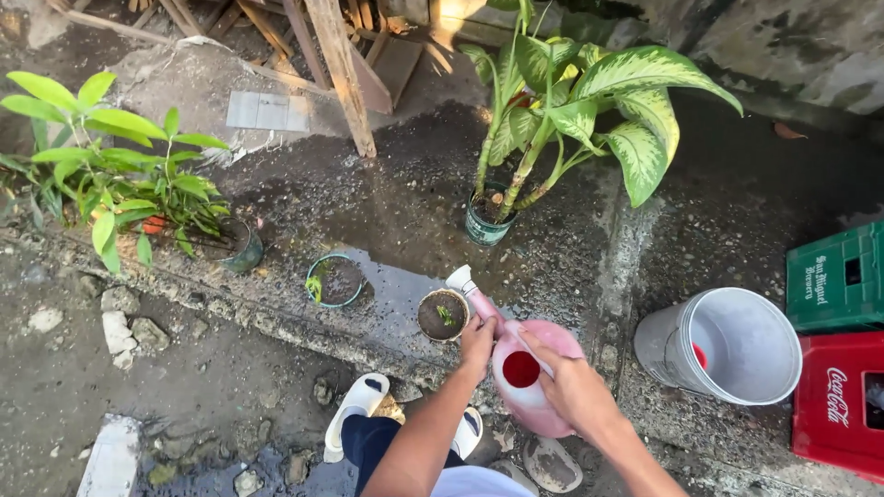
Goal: Watering various potted plants using a watering can in an outdoor area
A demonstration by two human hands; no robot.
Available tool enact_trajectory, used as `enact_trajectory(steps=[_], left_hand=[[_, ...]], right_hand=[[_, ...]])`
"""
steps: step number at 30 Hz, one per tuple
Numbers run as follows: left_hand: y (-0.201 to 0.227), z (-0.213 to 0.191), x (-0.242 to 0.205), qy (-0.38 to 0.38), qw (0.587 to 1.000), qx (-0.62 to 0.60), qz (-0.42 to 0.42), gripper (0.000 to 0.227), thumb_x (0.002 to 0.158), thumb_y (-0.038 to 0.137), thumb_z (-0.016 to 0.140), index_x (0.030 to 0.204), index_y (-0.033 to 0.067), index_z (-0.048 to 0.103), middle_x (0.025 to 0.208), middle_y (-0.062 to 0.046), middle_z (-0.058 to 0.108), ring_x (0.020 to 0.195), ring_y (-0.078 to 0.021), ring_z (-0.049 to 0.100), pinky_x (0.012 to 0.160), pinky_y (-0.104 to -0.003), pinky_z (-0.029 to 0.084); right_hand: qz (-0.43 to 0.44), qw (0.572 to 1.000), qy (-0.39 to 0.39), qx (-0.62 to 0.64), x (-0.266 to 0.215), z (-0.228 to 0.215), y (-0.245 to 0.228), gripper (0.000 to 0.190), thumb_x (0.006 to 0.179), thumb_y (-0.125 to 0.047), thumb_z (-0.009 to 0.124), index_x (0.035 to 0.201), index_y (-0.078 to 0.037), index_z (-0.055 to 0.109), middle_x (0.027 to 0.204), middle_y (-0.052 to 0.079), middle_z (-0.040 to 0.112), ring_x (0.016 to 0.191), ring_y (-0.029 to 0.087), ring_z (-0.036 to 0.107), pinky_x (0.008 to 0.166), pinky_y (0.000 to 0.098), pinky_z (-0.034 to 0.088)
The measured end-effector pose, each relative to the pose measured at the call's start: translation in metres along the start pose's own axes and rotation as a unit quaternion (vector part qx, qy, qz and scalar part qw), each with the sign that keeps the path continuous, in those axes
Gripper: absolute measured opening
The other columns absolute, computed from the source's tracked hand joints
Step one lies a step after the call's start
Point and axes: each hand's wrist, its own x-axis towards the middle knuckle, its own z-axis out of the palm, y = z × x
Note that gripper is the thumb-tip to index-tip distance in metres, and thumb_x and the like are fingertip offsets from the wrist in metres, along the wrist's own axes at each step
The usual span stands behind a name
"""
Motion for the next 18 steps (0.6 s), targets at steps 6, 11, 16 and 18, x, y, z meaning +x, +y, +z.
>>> enact_trajectory(steps=[6, 11, 16, 18], left_hand=[[-0.010, 0.004, 0.004, 0.009, 1.000, -0.013, -0.021, 0.035, 0.098, 0.020, 0.060, 0.132, 0.0156, 0.068, 0.098, -0.007, 0.076, 0.075, -0.0174, 0.069, 0.068, -0.028, 0.061], [-0.017, 0.005, 0.012, -0.006, 0.998, -0.056, -0.023, 0.029, 0.097, 0.020, 0.061, 0.123, 0.0124, 0.071, 0.091, -0.007, 0.073, 0.071, -0.0185, 0.067, 0.064, -0.030, 0.058], [-0.013, 0.003, 0.013, -0.003, 0.998, -0.059, -0.035, 0.033, 0.100, 0.022, 0.061, 0.131, 0.0133, 0.067, 0.096, -0.007, 0.075, 0.073, -0.0175, 0.069, 0.067, -0.029, 0.060], [-0.015, 0.003, 0.014, 0.000, 0.997, -0.066, -0.034, 0.029, 0.098, 0.021, 0.062, 0.124, 0.0105, 0.070, 0.092, -0.007, 0.073, 0.073, -0.0181, 0.068, 0.067, -0.030, 0.059]], right_hand=[[-0.105, 0.993, 0.038, 0.041, 0.012, 0.005, 0.012, 0.070, 0.085, 0.013, 0.061, 0.149, -0.011, 0.044, 0.159, 0.009, 0.037, 0.141, 0.030, 0.048, 0.117, 0.0456, 0.047], [-0.037, 0.999, 0.010, -0.009, 0.012, -0.003, -0.001, 0.065, 0.090, 0.006, 0.059, 0.149, -0.019, 0.046, 0.159, 0.006, 0.040, 0.073, 0.023, 0.080, 0.075, 0.0325, 0.076], [-0.026, 0.998, 0.000, -0.058, 0.022, -0.003, -0.001, 0.069, 0.093, 0.001, 0.055, 0.153, -0.032, 0.043, 0.106, 0.008, 0.076, 0.038, 0.010, 0.046, 0.045, 0.0276, 0.060], [-0.025, 0.997, -0.004, -0.078, 0.025, -0.002, 0.001, 0.066, 0.095, -0.001, 0.055, 0.152, -0.033, 0.044, 0.090, 0.008, 0.079, 0.036, 0.009, 0.041, 0.037, 0.0249, 0.052]])
